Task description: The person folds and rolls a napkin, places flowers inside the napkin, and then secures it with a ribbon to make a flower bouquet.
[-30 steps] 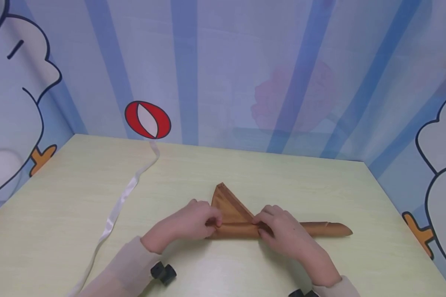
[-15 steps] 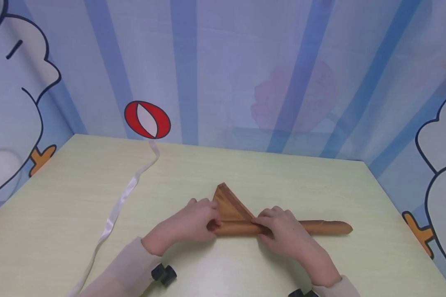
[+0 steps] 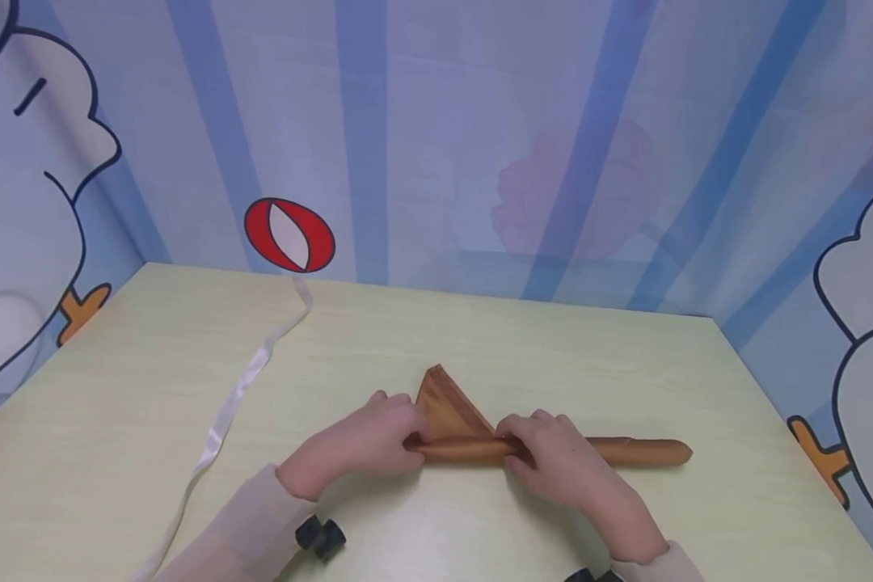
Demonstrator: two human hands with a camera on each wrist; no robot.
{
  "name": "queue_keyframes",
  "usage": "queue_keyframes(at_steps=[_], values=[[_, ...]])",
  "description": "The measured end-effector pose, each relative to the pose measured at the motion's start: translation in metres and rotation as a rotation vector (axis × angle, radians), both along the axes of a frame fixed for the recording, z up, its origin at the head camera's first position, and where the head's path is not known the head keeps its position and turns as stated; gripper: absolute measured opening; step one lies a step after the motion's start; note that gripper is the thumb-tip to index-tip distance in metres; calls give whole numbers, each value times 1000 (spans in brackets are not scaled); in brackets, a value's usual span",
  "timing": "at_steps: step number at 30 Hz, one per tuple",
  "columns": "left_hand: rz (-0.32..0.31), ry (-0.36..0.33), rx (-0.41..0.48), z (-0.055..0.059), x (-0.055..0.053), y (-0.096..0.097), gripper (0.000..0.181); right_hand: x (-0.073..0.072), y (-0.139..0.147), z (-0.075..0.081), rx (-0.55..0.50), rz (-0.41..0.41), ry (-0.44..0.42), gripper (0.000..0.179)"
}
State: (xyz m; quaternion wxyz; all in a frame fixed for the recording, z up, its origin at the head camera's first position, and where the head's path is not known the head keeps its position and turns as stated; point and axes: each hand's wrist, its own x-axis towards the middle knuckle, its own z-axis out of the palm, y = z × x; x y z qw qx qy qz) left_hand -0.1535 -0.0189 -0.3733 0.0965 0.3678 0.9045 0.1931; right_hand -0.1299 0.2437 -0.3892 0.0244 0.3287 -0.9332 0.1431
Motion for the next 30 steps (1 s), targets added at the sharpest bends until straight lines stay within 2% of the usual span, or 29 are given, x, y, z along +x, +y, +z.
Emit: queue_keyframes(at_steps=[4, 14, 21, 25, 30], values=[[-5, -27, 2, 0, -1, 0, 36, 1, 0, 1, -6, -14, -24, 23], [5, -79, 23, -2, -4, -1, 15, 1, -1, 0, -23, 30, 25, 18], [14, -110, 43, -4, -4, -2, 15, 0, -2, -1, -42, 47, 36, 16], [20, -92, 46, -5, -4, -1, 16, -1, -2, -3, -62, 61, 68, 17], [35, -30, 46, -5, -3, -1, 18, -1, -2, -4, -81, 57, 77, 18]])
